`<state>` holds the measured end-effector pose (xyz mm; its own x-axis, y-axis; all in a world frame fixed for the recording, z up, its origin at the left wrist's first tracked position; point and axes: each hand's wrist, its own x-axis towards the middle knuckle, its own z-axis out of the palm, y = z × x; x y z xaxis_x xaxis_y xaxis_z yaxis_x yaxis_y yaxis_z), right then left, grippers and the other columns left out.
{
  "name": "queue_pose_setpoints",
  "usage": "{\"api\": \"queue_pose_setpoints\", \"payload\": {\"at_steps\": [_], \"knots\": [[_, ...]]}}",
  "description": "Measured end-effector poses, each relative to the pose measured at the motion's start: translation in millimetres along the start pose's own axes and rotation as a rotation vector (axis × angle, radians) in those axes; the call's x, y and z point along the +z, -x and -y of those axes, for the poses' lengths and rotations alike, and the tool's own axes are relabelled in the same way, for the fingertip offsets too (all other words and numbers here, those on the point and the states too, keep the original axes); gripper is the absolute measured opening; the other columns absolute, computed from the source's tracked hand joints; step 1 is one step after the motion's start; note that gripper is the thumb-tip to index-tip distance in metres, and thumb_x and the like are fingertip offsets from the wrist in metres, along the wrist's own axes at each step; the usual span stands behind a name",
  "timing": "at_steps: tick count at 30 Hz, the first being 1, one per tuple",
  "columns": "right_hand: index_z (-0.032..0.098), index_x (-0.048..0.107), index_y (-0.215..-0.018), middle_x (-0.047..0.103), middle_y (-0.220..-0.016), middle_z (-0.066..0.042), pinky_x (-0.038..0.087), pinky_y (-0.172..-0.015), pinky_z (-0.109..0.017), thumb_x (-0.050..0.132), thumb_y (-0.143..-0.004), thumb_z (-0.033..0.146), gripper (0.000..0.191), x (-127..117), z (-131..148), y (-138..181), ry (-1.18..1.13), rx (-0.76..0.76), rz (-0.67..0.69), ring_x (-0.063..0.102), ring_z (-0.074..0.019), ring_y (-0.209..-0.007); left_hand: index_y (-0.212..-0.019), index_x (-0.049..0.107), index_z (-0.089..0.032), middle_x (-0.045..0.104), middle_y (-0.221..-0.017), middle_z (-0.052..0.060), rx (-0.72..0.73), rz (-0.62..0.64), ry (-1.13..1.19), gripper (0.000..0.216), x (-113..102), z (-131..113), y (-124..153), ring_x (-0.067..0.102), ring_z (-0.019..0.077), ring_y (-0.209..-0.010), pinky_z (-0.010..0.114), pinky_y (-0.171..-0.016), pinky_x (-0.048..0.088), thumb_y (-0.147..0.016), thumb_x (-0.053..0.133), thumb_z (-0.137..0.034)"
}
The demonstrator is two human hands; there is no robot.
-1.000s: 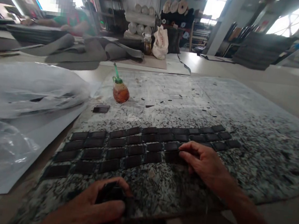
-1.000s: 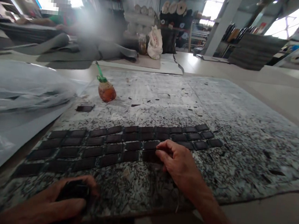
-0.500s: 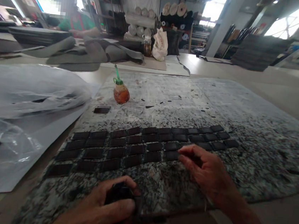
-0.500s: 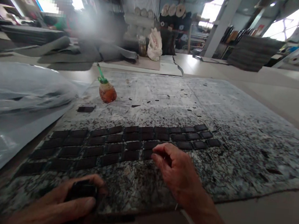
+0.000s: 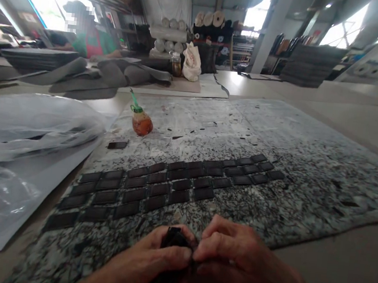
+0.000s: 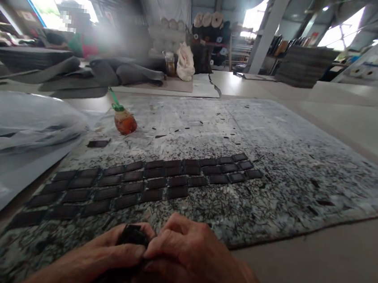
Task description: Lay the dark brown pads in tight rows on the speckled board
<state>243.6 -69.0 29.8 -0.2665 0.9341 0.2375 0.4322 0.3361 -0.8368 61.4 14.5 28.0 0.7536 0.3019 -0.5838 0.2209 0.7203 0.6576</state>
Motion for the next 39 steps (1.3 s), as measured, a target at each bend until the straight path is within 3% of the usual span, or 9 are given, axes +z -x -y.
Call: {"api": "queue_pose_setpoints", "payload": {"at_steps": [4,7,9,12,18,23,29,35,39], "knots": [[0.020,0.063,-0.081,0.056,-0.081,0.000,0.043,-0.067,-0.017,0.058,-0.086,0.019,0.007,-13,-8,6,0.046,0.030,-0.200,0.055,-0.0100,-0.075,-0.084,0.056,-0.015,0.059,-0.064,-0.001,0.001,-0.056,-0.076,0.027,3,-3,-5,0.048,0.0065,-0.048,0.015,-0.042,0.034,-0.068,0.068,-0.034],[0.020,0.059,-0.078,0.055,-0.065,0.002,0.041,-0.053,-0.019,0.055,-0.086,0.027,0.011,-29,-27,7,0.010,0.304,-0.347,0.053,-0.0108,-0.057,-0.089,0.054,-0.018,0.058,-0.058,-0.003,-0.015,-0.075,-0.099,0.030,2,-2,-9,0.041,0.0044,-0.035,0.013,-0.030,0.022,-0.071,0.064,-0.040],[0.019,0.058,-0.080,0.054,-0.057,0.004,0.037,-0.045,-0.020,0.055,-0.084,0.032,0.014,-39,-43,7,-0.012,0.489,-0.410,0.051,-0.0105,-0.047,-0.090,0.053,-0.018,0.058,-0.060,-0.003,0.002,-0.092,-0.088,0.031,0,-1,-10,0.043,0.0039,-0.035,0.012,-0.031,0.023,-0.070,0.064,-0.039],[0.018,0.057,-0.081,0.057,-0.057,0.004,0.039,-0.046,-0.020,0.057,-0.081,0.036,0.018,-48,-61,4,0.011,0.584,-0.485,0.055,-0.0118,-0.046,-0.092,0.051,-0.019,0.058,-0.062,-0.003,0.008,-0.081,-0.086,0.032,-4,2,-11,0.042,0.0031,-0.035,0.012,-0.031,0.025,-0.072,0.064,-0.040],[0.017,0.058,-0.086,0.058,-0.049,0.003,0.039,-0.042,-0.021,0.057,-0.079,0.038,0.022,-46,-67,-4,0.015,0.624,-0.533,0.057,-0.0143,-0.043,-0.094,0.050,-0.020,0.057,-0.061,-0.003,-0.035,-0.114,-0.048,0.035,-4,2,-9,0.039,0.0022,-0.033,0.012,-0.031,0.023,-0.071,0.064,-0.042],[0.018,0.059,-0.082,0.055,-0.046,0.004,0.040,-0.045,-0.021,0.053,-0.079,0.035,0.018,-46,-63,-10,0.144,0.649,-0.511,0.057,-0.0139,-0.042,-0.093,0.049,-0.019,0.057,-0.057,-0.004,-0.049,-0.052,-0.068,0.032,-2,0,-10,0.033,0.0015,-0.028,0.014,-0.029,0.023,-0.072,0.061,-0.039],[0.019,0.058,-0.081,0.052,-0.046,0.006,0.039,-0.045,-0.022,0.051,-0.080,0.034,0.017,-47,-58,-13,0.265,0.657,-0.477,0.054,-0.0130,-0.039,-0.095,0.050,-0.018,0.057,-0.062,-0.003,-0.042,-0.092,-0.068,0.030,-3,4,-12,0.035,0.0019,-0.031,0.013,-0.030,0.024,-0.072,0.062,-0.035],[0.018,0.059,-0.086,0.061,-0.066,0.000,0.042,-0.052,-0.026,0.052,-0.081,0.032,0.016,-47,-61,-10,0.361,0.596,-0.504,0.057,-0.0155,-0.053,-0.096,0.052,-0.019,0.057,-0.061,-0.002,-0.007,-0.142,-0.018,0.031,-1,2,-12,0.041,0.0024,-0.037,0.011,-0.036,0.026,-0.074,0.062,-0.038],[0.019,0.060,-0.086,0.061,-0.076,0.000,0.042,-0.061,-0.024,0.053,-0.083,0.025,0.010,-37,-42,-5,0.263,0.466,-0.455,0.056,-0.0139,-0.065,-0.101,0.052,-0.020,0.059,-0.062,-0.002,-0.033,-0.126,-0.037,0.035,6,-2,-13,0.043,0.0042,-0.037,0.013,-0.035,0.027,-0.073,0.063,-0.039]]}}
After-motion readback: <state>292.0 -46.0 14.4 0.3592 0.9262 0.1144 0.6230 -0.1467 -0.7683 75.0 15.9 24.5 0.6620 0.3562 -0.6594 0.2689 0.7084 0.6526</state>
